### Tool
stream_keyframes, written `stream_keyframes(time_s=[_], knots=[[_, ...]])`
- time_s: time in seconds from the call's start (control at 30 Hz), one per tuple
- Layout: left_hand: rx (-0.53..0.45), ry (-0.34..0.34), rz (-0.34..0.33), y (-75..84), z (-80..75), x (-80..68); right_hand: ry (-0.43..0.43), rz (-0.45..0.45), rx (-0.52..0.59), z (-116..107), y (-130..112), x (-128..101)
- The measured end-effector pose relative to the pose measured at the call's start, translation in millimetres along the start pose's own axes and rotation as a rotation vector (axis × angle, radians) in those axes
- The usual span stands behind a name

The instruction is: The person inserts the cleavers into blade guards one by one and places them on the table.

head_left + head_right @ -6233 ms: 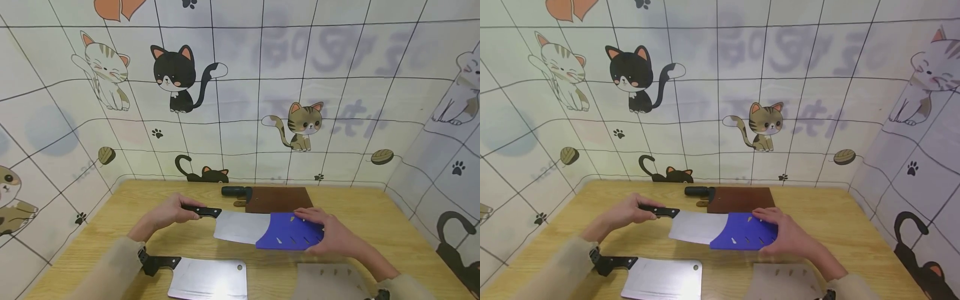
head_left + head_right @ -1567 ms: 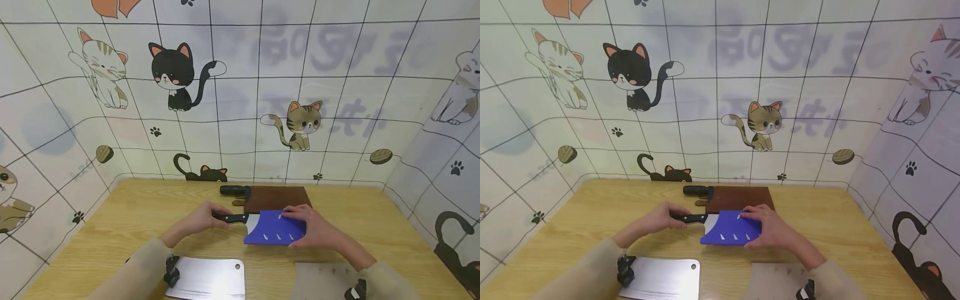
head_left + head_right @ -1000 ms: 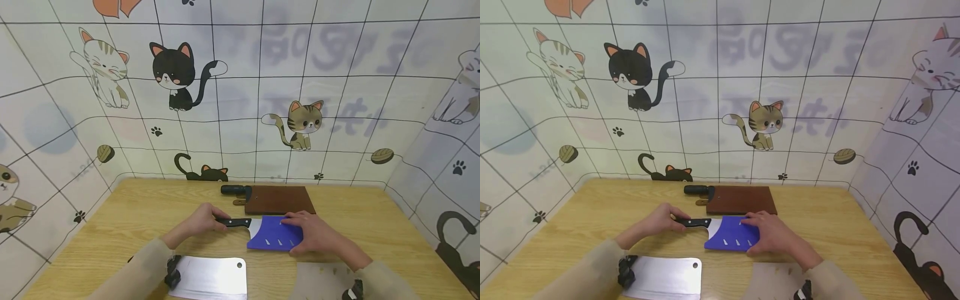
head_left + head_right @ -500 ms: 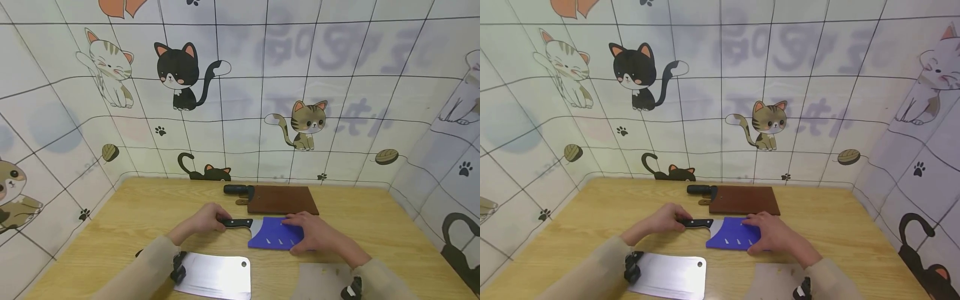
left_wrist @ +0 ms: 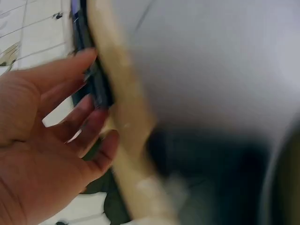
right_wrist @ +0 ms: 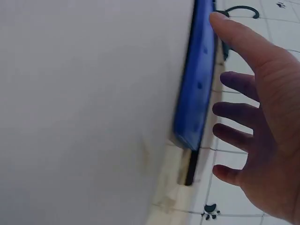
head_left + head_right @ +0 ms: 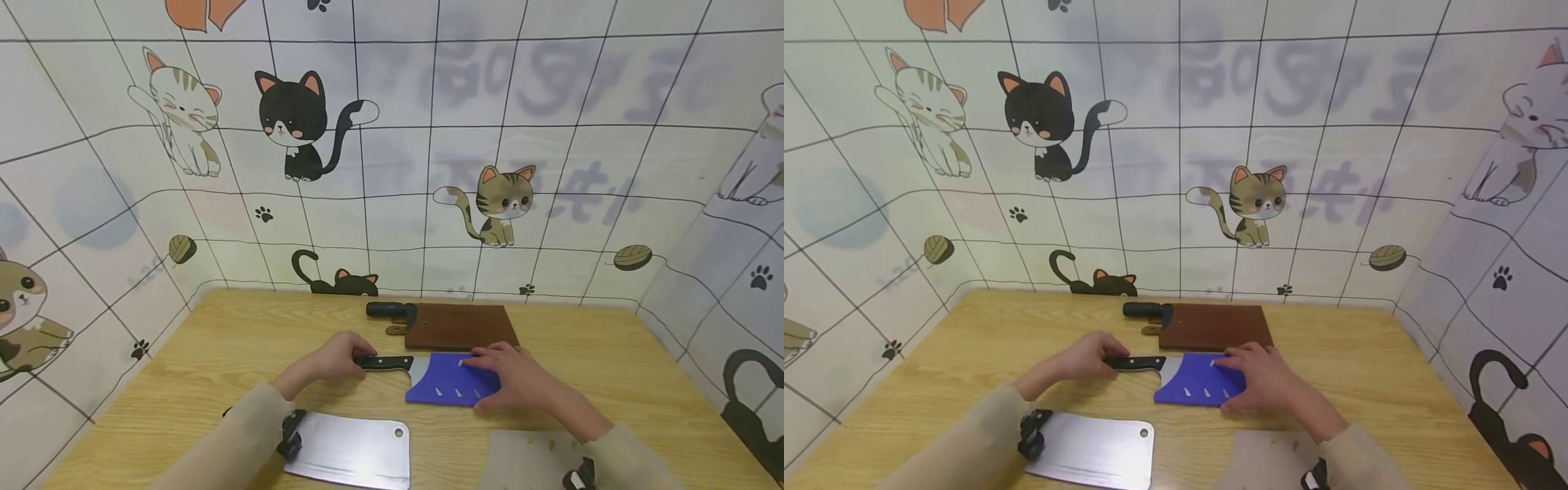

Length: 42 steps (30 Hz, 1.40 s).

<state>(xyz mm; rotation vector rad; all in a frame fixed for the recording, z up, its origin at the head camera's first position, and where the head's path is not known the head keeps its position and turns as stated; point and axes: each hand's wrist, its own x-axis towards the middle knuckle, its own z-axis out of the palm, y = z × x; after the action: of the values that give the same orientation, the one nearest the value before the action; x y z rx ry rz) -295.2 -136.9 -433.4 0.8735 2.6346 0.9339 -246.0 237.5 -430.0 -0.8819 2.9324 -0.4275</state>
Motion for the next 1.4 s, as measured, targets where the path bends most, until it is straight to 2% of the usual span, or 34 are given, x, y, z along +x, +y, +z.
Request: stream_keyframes(time_s=[0.07,0.13,0.23,0.37,0.47,0.57,0.63,0.7,0.8,0.83,1.0,1.07,1.23,1.3,1.4], knots=[[0.036,-0.006,-0.002,-0.6,-7.0,-6.9,0.032,-0.015,0.001,-5,1,-8],[0.049,-0.014,-0.008,-2.1,-16.5,-17.2,0.06,-0.027,0.051,-11,3,-19],[-0.02,-0.023,-0.012,-6.7,-31.0,-36.6,0.079,-0.038,0.149,-20,8,-40],[-0.108,-0.046,0.007,-10.9,-44.7,-65.7,0.017,0.053,0.286,-26,12,-66],[-0.128,-0.079,0.001,-12.1,-48.2,-87.7,-0.024,0.105,0.316,-23,16,-82],[-0.164,-0.11,-0.008,-14.0,-47.3,-108.8,-0.048,0.092,0.3,-14,17,-97],[-0.199,-0.121,-0.012,-16.5,-46.4,-121.6,-0.097,0.164,0.326,-8,15,-104],[-0.213,-0.116,-0.01,-19.9,-45.8,-133.0,-0.173,0.301,0.358,-3,11,-107],[-0.192,-0.082,-0.007,-27.7,-45.4,-146.6,-0.244,0.426,0.386,3,6,-112],[-0.184,-0.067,-0.006,-30.7,-45.4,-150.0,-0.25,0.424,0.378,5,6,-113],[-0.164,-0.001,-0.003,-44.1,-46.4,-161.2,-0.206,0.272,0.307,13,10,-123],[-0.158,0.007,-0.007,-48.2,-47.1,-164.6,-0.182,0.234,0.288,16,12,-126],[-0.07,0.003,0.05,-54.4,-46.1,-167.6,-0.106,0.136,0.245,23,20,-134],[-0.041,0.016,0.085,-55.8,-44.5,-167.1,-0.089,0.125,0.242,25,23,-137],[-0.05,0.041,0.098,-57.7,-42.6,-166.8,-0.079,0.145,0.263,26,26,-140]])
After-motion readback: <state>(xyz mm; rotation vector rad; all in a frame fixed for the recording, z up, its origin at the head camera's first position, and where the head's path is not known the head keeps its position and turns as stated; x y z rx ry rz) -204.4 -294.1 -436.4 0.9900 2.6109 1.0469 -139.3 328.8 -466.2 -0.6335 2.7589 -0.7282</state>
